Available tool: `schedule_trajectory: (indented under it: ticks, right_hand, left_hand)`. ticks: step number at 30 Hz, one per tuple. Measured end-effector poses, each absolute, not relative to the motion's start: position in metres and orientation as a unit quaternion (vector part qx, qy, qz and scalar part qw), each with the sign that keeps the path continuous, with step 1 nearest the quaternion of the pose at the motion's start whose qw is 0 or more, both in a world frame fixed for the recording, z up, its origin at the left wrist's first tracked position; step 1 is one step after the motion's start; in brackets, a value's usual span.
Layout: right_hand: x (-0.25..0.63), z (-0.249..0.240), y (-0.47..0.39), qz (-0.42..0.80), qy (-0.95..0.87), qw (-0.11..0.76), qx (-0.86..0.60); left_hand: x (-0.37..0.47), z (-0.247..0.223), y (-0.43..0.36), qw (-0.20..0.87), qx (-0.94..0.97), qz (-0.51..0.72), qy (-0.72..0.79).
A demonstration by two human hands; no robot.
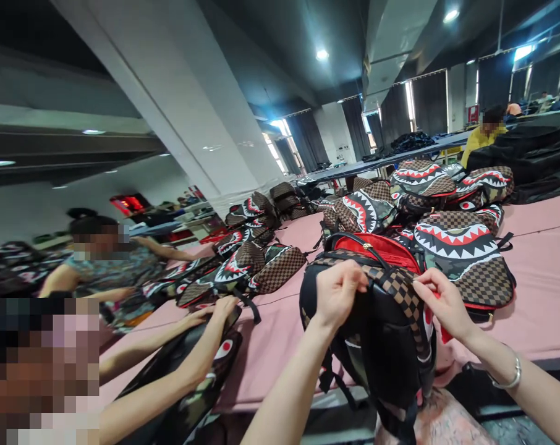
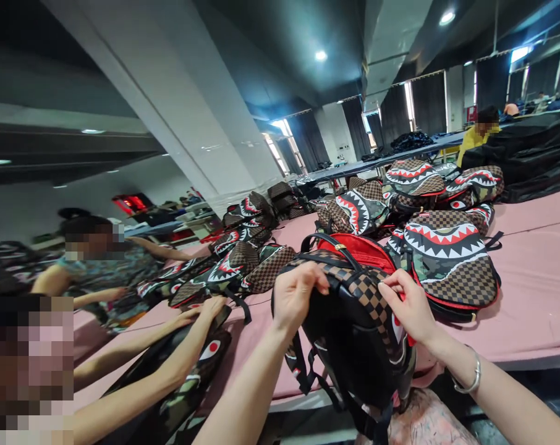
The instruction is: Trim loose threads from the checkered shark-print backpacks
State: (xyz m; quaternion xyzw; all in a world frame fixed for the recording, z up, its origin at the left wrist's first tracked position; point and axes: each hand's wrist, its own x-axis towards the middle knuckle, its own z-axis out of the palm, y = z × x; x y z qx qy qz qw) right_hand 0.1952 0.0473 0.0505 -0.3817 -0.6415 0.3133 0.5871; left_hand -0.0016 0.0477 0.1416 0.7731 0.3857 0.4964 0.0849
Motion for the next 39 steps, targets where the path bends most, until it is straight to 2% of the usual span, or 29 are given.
schedule_trajectory:
  ticks: [3, 7, 13, 17, 20, 24, 27, 34, 37, 39]
  right_hand:
    - [0.198, 0.05, 0.049, 0.315, -0.638, 0.594, -0.376]
    - [0.194, 0.065, 0.054, 0.292, -0.671, 0.576, -0.365]
    - [0.165, 0.103, 0.062, 0.235, -0.741, 0.524, -0.348]
    - [0.151, 0.115, 0.067, 0.193, -0.77, 0.49, -0.359]
    - [0.149, 0.119, 0.07, 0.167, -0.782, 0.47, -0.373]
    - [0.141, 0.129, 0.071, 0.093, -0.81, 0.441, -0.375]
    - [0.128, 0.136, 0.077, 0.056, -0.818, 0.428, -0.381]
    - [0.109, 0.135, 0.086, 0.072, -0.798, 0.456, -0.388]
    - [0.11, 0.134, 0.082, 0.06, -0.803, 0.444, -0.393]
    - [0.112, 0.135, 0.08, 0.053, -0.813, 0.43, -0.389]
  left_hand:
    - [-0.045, 0.146, 0.049, 0.003, 0.753, 0.522, 0.4]
    - [-0.086, 0.144, 0.054, -0.05, 0.811, 0.413, 0.41]
    - [-0.082, 0.136, 0.065, -0.15, 0.844, 0.305, 0.415]
    - [-0.073, 0.134, 0.072, -0.196, 0.83, 0.289, 0.436]
    - [-0.075, 0.129, 0.075, -0.133, 0.774, 0.395, 0.477]
    - [-0.085, 0.121, 0.077, 0.059, 0.644, 0.587, 0.487]
    - [-0.088, 0.12, 0.073, 0.108, 0.626, 0.599, 0.488]
    - [-0.07, 0.121, 0.047, -0.125, 0.715, 0.377, 0.575]
    - [-0.062, 0.119, 0.042, -0.19, 0.709, 0.37, 0.569]
    - [-0.062, 0.118, 0.045, -0.17, 0.691, 0.42, 0.564]
